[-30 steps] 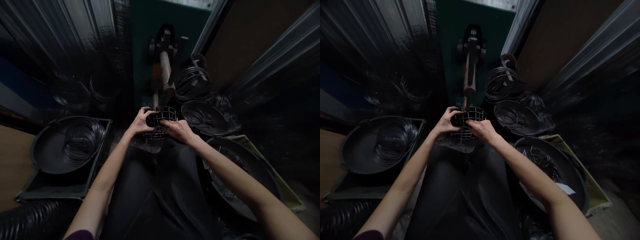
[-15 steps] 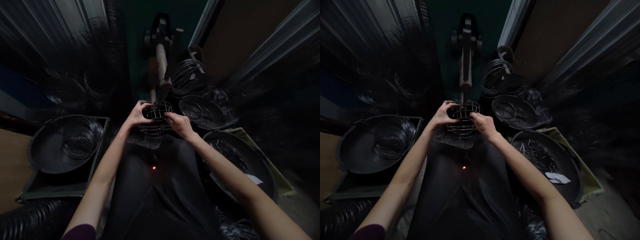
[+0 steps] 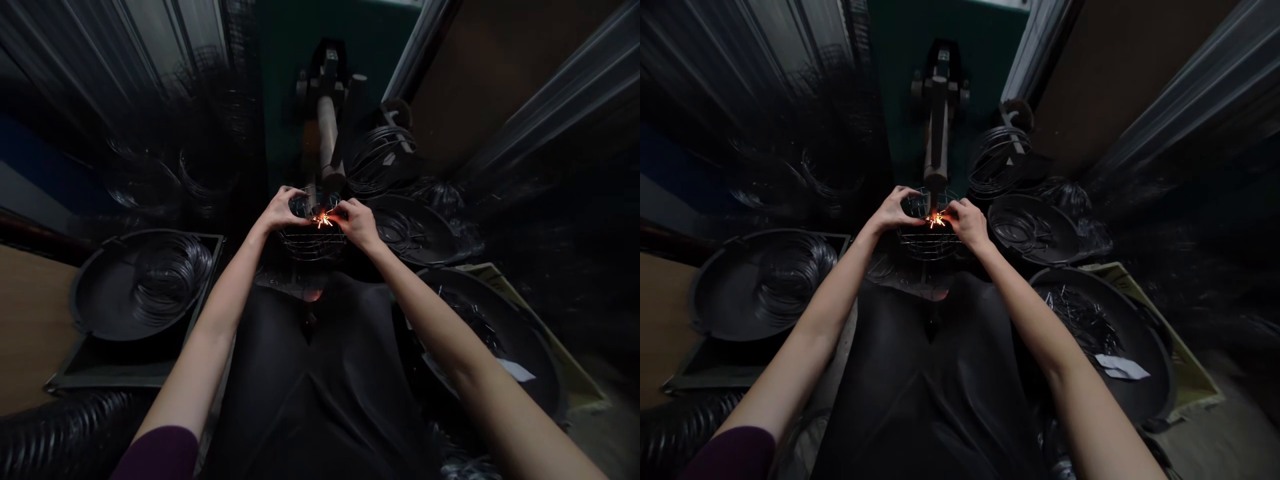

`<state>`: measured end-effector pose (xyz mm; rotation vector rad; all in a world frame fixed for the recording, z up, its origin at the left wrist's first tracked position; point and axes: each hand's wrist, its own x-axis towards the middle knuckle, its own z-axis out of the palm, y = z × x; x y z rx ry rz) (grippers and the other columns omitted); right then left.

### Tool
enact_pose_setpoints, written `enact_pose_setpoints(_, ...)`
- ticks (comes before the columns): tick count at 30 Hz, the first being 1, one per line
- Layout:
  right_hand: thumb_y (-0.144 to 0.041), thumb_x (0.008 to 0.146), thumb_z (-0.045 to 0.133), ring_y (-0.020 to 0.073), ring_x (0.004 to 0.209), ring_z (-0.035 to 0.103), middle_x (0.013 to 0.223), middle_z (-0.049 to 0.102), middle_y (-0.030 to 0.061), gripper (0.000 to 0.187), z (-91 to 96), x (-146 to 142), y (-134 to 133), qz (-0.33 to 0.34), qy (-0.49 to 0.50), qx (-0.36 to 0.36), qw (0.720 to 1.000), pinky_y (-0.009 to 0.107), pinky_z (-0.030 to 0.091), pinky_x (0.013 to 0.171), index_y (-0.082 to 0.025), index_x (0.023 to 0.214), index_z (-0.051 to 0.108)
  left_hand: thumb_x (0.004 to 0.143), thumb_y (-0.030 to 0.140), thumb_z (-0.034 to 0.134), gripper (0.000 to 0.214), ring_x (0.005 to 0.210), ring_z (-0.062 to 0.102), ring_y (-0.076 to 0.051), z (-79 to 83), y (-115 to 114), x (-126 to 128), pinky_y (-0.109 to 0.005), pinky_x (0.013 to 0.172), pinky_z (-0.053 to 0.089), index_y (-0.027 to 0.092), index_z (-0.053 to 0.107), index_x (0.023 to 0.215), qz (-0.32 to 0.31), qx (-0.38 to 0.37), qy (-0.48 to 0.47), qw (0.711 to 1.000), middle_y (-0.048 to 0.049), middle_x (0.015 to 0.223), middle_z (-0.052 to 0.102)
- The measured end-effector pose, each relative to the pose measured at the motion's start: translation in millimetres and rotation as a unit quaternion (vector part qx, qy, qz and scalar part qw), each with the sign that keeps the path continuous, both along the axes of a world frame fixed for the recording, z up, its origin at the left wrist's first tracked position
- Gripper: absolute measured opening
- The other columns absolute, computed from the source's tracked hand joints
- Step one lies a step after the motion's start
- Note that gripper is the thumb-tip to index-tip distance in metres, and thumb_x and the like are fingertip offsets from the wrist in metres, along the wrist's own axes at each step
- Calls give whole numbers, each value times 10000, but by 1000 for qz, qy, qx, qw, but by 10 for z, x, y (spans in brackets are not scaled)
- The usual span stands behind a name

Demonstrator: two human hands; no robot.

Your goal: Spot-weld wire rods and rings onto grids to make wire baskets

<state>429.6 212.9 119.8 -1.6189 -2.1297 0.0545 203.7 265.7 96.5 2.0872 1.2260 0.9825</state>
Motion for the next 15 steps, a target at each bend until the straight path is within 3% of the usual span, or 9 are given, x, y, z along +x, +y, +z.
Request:
enact_pose_setpoints(5,-279,828,666,190,830,604,941,655,70,190,71,37,58,11,56,19,998,304,468,750,-180,989,678,516,398,880,879,1245,492,-312,6,34,-1,-486,1128,355,184,547,1301,-21,9,-14,1000,-116,1281,518)
enact_pose_setpoints(9,-387,865,592,219,898,637,1027,684,92,248,142,464,-325,32,82,29,996,357,498,834,-209,1021,667,596,561,816,1104,1434,277,-350,-221,-82,-354,-518,1175,249,255,262,1501,-22,-31,-98,994,-137,1542,295)
enact_pose_setpoints(11,-506,862,534,257,974,655,1042,701,92,316,37,888,-685,-6,95,25,995,411,505,891,-247,986,666,664,621,741,1095,1460,232,-353,-426,-229,-609,-541,1157,266,274,158,1524,25,-67,-167,983,-141,1581,222)
enact_pose_setpoints(13,-591,807,492,307,911,687,953,720,112,370,-197,1380,-1067,-119,98,-1,988,487,527,855,-269,881,659,669,630,728,1093,1461,225,-376,-645,-405,-788,-580,1133,284,277,145,1523,65,-111,-202,971,-155,1588,203)
enact_pose_setpoints(15,-656,711,468,350,672,685,685,686,120,368,-501,1800,-1403,-193,41,-101,975,529,544,643,-313,667,593,624,600,777,1134,1453,237,-400,-824,-539,-830,-611,1114,296,268,165,1519,75,-149,-198,966,-176,1582,206)
